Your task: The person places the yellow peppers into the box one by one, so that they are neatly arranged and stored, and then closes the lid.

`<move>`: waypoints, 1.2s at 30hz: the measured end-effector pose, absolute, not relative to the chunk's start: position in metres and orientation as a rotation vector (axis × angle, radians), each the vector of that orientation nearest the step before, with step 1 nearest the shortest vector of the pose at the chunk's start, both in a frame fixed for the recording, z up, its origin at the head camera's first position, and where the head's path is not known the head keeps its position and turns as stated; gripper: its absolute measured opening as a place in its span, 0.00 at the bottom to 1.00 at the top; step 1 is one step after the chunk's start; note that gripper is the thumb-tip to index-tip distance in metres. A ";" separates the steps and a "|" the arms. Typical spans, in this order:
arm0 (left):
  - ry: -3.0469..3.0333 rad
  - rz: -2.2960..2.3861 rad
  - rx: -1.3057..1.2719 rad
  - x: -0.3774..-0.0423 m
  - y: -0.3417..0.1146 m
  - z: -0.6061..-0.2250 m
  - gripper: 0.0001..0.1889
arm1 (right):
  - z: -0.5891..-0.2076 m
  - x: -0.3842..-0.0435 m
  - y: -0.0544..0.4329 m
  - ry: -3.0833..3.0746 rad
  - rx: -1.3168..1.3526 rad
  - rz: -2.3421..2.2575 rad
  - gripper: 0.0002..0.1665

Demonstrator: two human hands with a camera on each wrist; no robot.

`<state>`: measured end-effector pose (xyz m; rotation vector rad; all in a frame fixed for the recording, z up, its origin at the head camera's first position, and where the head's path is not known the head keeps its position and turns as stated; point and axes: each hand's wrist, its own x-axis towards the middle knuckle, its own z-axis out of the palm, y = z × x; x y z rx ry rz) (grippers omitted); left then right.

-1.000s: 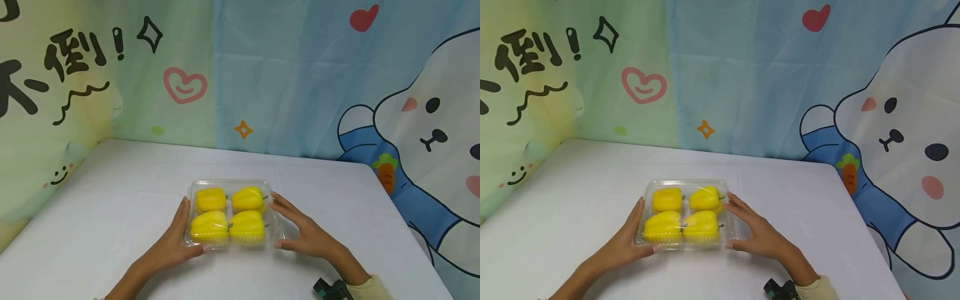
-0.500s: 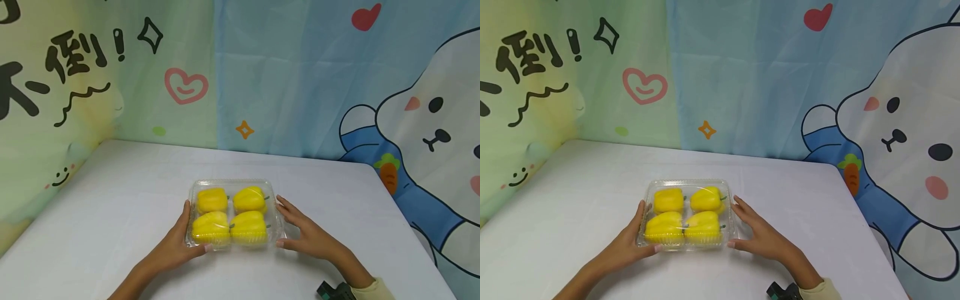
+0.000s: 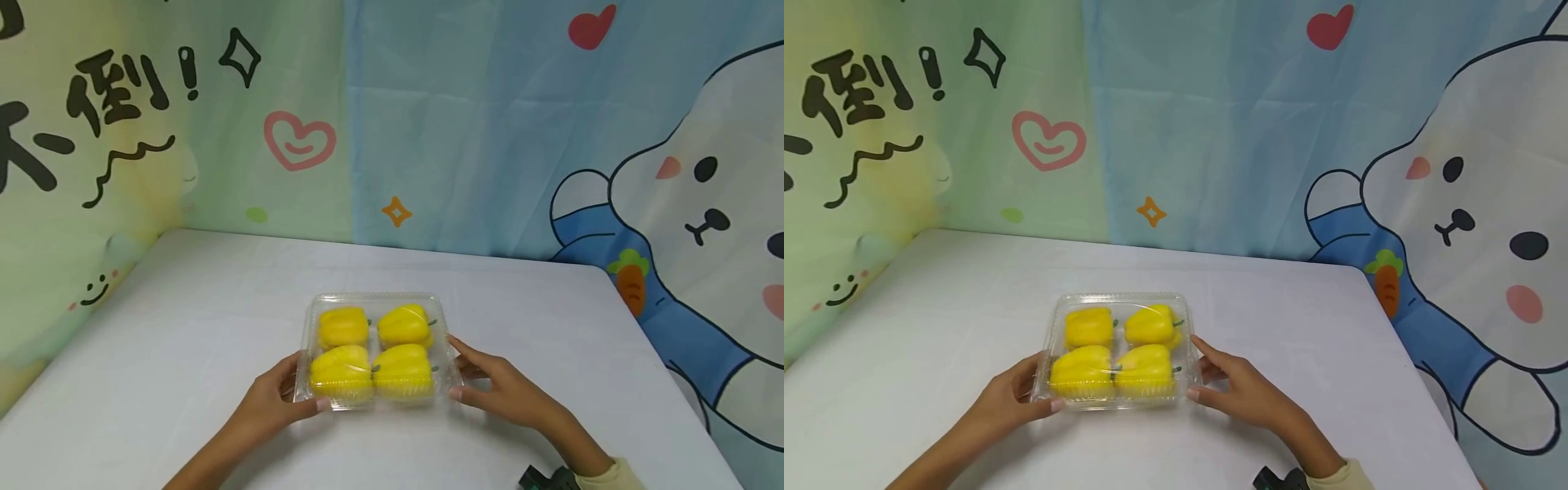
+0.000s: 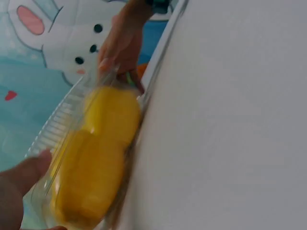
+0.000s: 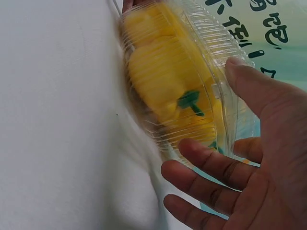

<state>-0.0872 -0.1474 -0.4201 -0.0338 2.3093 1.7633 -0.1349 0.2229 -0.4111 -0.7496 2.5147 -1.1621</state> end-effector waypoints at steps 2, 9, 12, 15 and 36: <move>2.296 1.782 -0.127 -0.084 -0.148 -0.418 0.42 | -0.412 -0.135 0.223 2.491 -0.757 -1.196 0.44; 1.998 1.955 -0.265 -0.076 -0.155 -0.413 0.32 | -0.415 -0.132 0.223 2.460 -0.757 -1.260 0.43; 1.731 2.073 -0.231 -0.077 -0.162 -0.414 0.29 | -0.415 -0.131 0.223 2.447 -0.743 -1.305 0.43; 1.578 2.112 -0.189 -0.077 -0.167 -0.415 0.26 | -0.415 -0.130 0.222 2.418 -0.743 -1.365 0.42; 1.410 2.181 -0.339 -0.072 -0.168 -0.412 0.10 | -0.418 -0.114 0.216 2.078 -0.718 -1.697 0.39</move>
